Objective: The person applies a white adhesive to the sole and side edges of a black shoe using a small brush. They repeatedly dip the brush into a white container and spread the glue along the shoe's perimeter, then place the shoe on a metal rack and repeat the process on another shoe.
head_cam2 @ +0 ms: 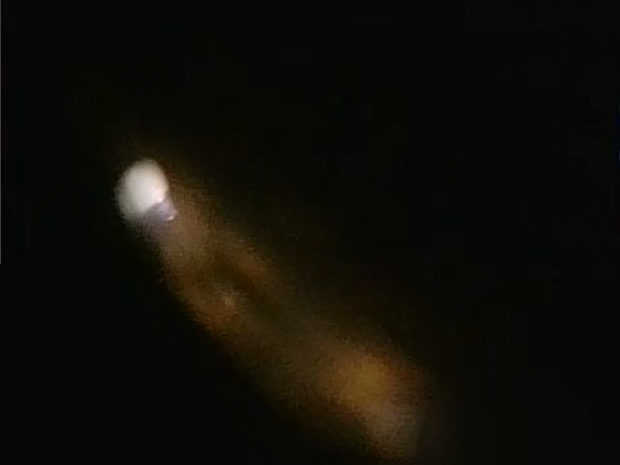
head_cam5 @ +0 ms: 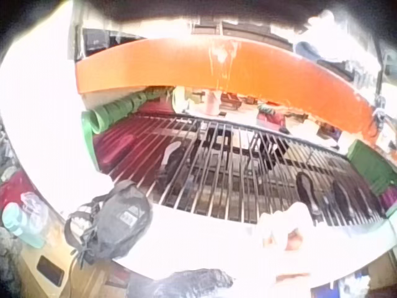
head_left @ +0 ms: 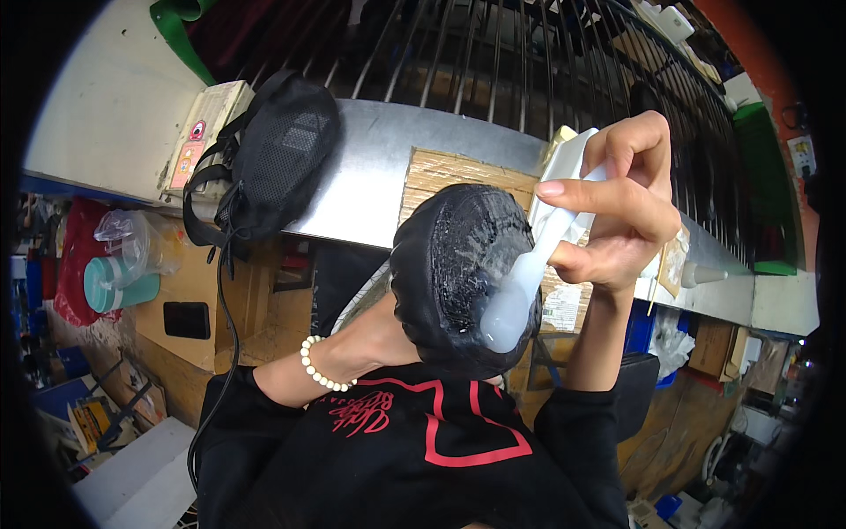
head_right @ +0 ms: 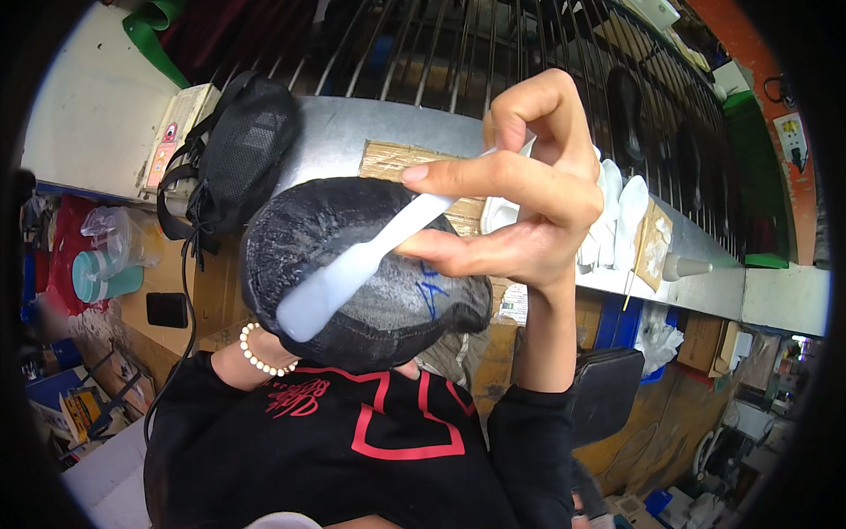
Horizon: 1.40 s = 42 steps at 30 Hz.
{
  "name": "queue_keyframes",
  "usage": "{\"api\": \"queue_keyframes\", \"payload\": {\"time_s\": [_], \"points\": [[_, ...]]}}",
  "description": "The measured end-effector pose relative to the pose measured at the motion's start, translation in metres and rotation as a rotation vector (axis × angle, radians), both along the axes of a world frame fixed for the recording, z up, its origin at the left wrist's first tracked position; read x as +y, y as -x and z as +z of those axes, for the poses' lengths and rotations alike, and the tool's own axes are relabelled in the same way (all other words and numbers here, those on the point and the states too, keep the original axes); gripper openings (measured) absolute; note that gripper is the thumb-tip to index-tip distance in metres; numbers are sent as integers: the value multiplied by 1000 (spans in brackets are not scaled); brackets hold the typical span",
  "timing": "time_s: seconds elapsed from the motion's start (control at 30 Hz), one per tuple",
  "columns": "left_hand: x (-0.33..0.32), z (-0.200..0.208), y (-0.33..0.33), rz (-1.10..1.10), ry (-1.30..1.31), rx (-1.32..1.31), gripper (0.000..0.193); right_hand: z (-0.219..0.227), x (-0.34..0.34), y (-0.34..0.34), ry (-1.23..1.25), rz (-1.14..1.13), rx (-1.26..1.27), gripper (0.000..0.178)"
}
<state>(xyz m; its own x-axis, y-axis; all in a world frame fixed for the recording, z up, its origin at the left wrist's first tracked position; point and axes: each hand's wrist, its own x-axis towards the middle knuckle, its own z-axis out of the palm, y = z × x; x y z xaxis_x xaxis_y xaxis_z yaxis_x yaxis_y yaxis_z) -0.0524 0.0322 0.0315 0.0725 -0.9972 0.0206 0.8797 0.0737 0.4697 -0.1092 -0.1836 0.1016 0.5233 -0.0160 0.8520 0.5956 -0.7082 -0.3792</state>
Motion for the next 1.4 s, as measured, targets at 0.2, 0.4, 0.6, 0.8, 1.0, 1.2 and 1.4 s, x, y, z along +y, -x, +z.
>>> {"api": "queue_keyframes", "payload": {"time_s": [0.2,0.4,0.6,0.8,1.0,1.2,1.4], "points": [[10,-19,5,-105,15,143,77,0,-13,3,-7,200,184,52],[20,-29,-11,35,34,223,80,-31,-27,6,-133,160,378,43],[29,-28,-29,148,52,211,84,-17,-33,30,-67,187,583,31],[10,-40,-14,18,-13,194,87,-22,-14,-12,-24,54,367,32],[45,-59,-16,-7,45,10,91,-47,-48,49,-204,97,715,39],[42,-51,-56,362,262,46,120,-76,-84,131,-606,-174,444,24],[-27,8,-123,63,400,-50,107,-112,-83,149,-1090,-292,77,28]]}}
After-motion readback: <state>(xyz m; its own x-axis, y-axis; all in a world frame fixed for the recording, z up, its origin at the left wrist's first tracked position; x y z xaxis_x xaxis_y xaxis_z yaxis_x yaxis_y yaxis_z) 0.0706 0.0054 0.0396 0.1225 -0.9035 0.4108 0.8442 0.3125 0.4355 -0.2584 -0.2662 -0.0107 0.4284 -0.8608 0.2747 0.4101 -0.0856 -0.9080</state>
